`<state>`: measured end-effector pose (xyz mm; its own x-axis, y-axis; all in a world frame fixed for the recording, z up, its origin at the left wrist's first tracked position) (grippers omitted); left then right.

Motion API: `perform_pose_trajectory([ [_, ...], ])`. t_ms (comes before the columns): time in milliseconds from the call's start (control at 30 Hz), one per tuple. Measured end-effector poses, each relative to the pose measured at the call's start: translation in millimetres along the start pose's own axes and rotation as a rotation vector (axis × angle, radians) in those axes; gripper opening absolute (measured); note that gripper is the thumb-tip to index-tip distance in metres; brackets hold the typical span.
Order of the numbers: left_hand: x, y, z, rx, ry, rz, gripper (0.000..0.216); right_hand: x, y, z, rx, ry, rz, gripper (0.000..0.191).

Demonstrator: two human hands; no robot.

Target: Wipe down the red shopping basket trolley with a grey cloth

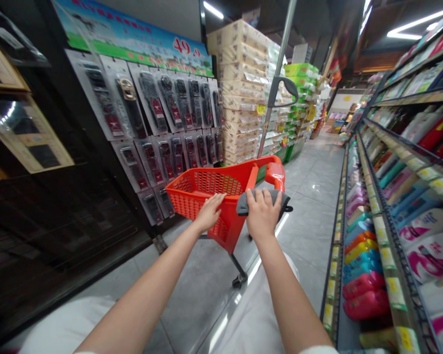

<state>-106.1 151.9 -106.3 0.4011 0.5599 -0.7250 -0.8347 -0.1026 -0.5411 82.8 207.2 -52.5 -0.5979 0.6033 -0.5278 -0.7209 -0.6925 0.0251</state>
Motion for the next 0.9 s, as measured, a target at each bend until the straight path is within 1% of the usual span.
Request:
perform_pose_trajectory([
  [133,11,-14,-2,-0.001,-0.044,0.03,0.07,20,4,13,-0.1,0.072,0.027,0.042],
  [200,12,-18,-1,0.008,-0.035,0.022,0.071,28,-1,20,-0.095,0.088,0.017,0.037],
  [267,12,-18,2,0.038,0.031,-0.012,0.072,35,-9,26,-0.051,0.08,-0.018,0.029],
  [333,8,-13,5,0.069,0.113,-0.041,0.074,40,-18,31,-0.006,0.064,-0.048,0.021],
  [400,0,-1,6,0.074,0.149,-0.019,0.073,43,-27,33,-0.003,0.069,-0.047,0.017],
  [500,-18,29,4,0.021,0.078,0.101,0.07,43,-43,33,-0.065,0.107,-0.019,0.015],
  [600,-35,60,-5,-0.049,0.001,0.227,0.056,42,-61,31,-0.103,0.122,-0.016,0.016],
  [633,-39,68,-9,-0.06,-0.005,0.254,0.051,42,-66,30,-0.091,0.116,-0.021,0.017],
  [700,-41,75,-18,-0.032,-0.007,0.287,0.042,45,-70,27,-0.042,0.096,-0.029,0.02],
  [733,-41,75,-23,-0.009,-0.008,0.297,0.039,48,-67,24,-0.021,0.086,-0.022,0.021],
  [800,-38,70,-31,0.02,-0.009,0.319,0.037,54,-51,15,-0.005,0.077,0.023,0.024],
  [900,-34,55,-40,0.023,-0.009,0.324,0.039,67,-7,-4,-0.038,0.11,0.132,0.025],
])
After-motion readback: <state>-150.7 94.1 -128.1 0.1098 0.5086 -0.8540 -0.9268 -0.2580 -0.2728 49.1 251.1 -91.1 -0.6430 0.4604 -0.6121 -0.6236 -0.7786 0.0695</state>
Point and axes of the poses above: each hand's wrist, its own z-axis towards the middle knuckle, its own x-axis out of the palm, y = z × x, the point moved 3 cm from there along z, towards the middle knuckle, and after that the axes turned 13 degrees about -y, right-handed, at the moved point
